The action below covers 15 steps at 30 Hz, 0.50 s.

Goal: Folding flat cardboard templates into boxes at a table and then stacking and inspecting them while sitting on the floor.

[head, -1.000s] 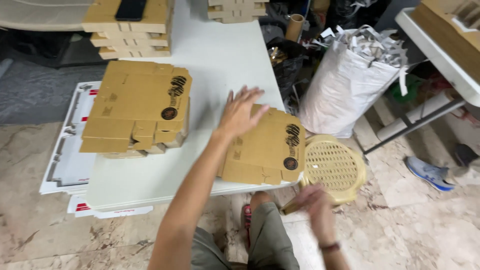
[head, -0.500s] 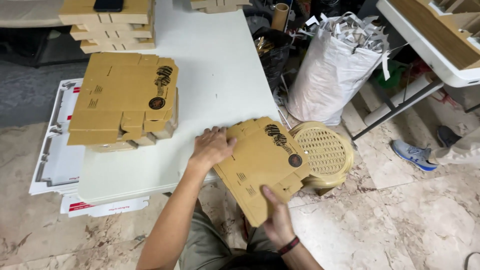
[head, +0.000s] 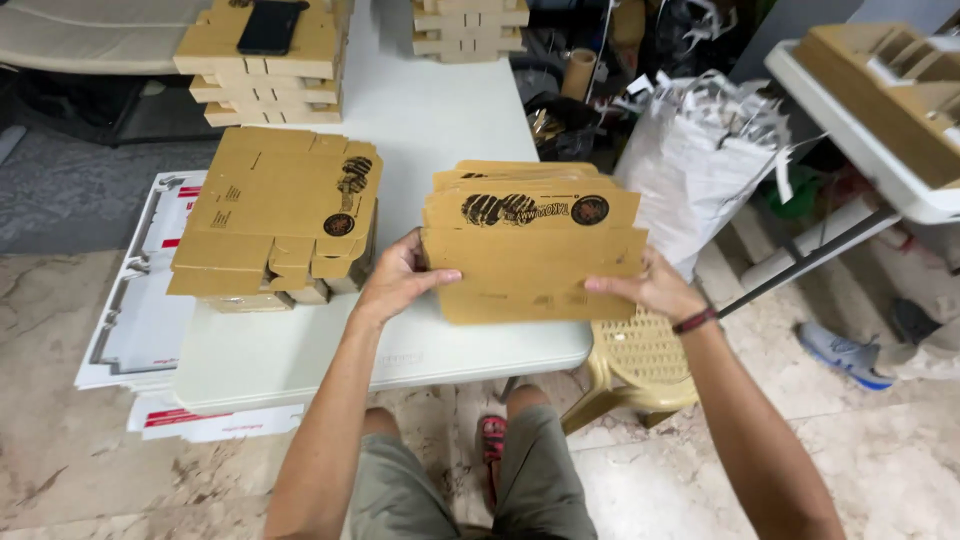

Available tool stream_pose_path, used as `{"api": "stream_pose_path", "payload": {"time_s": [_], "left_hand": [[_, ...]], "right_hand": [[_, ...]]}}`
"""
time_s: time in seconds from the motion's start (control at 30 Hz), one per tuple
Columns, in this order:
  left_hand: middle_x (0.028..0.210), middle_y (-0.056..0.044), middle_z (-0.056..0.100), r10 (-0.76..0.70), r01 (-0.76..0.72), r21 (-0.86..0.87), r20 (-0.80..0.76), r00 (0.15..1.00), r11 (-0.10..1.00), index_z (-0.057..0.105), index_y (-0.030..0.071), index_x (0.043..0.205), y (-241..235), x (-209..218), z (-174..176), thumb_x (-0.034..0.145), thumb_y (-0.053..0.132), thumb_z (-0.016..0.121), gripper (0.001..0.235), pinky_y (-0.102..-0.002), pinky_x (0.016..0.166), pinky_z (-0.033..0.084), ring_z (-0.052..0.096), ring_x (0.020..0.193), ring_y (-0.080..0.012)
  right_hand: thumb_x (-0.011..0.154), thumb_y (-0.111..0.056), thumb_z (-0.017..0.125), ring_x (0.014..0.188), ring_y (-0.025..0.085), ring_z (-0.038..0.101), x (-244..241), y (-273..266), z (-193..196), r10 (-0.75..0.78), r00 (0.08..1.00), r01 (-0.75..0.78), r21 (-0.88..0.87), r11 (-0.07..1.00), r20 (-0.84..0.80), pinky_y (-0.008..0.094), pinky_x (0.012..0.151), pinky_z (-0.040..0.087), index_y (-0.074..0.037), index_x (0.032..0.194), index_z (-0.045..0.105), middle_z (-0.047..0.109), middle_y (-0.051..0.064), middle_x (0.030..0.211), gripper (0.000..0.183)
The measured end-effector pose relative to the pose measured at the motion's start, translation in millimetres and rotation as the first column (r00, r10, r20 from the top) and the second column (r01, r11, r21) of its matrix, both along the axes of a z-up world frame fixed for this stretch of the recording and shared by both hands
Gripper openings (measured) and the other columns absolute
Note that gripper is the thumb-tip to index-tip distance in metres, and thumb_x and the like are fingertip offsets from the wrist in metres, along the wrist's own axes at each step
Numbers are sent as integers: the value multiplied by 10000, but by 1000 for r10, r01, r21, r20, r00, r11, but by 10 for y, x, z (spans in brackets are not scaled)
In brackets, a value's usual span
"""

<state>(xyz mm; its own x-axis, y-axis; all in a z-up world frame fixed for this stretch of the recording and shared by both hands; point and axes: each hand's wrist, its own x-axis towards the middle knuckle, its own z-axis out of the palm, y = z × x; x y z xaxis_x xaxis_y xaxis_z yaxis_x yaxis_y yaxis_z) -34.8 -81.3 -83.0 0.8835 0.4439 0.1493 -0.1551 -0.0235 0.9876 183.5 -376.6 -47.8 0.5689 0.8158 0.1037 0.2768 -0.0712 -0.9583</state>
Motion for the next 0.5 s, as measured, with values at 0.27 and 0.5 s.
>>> {"api": "stream_pose_path", "payload": {"time_s": [0.27,0.5], "left_hand": [[1286,-123,679,141,-139,73,-22,990,988,559,139,1401,-242,-71,-446,743,85,928,756,-446,1121,456,608,1252,-275],[1562,-267,450,294,-276,212,-54,954,937,299,83,1605,-710,-331,57,805,115,857,976,-541,1262,249,379,1479,-431]], "right_hand": [[721,5,859,1219,326,593,222,115,-848,-58,994,64,69,996,-90,537,1089,443,-51,1372,575,659,167,1285,712],[752,-23,766,1236,416,566,333,-197,-1617,-210,973,224,192,956,-90,576,1077,445,-48,1446,449,581,200,1297,764]]}}
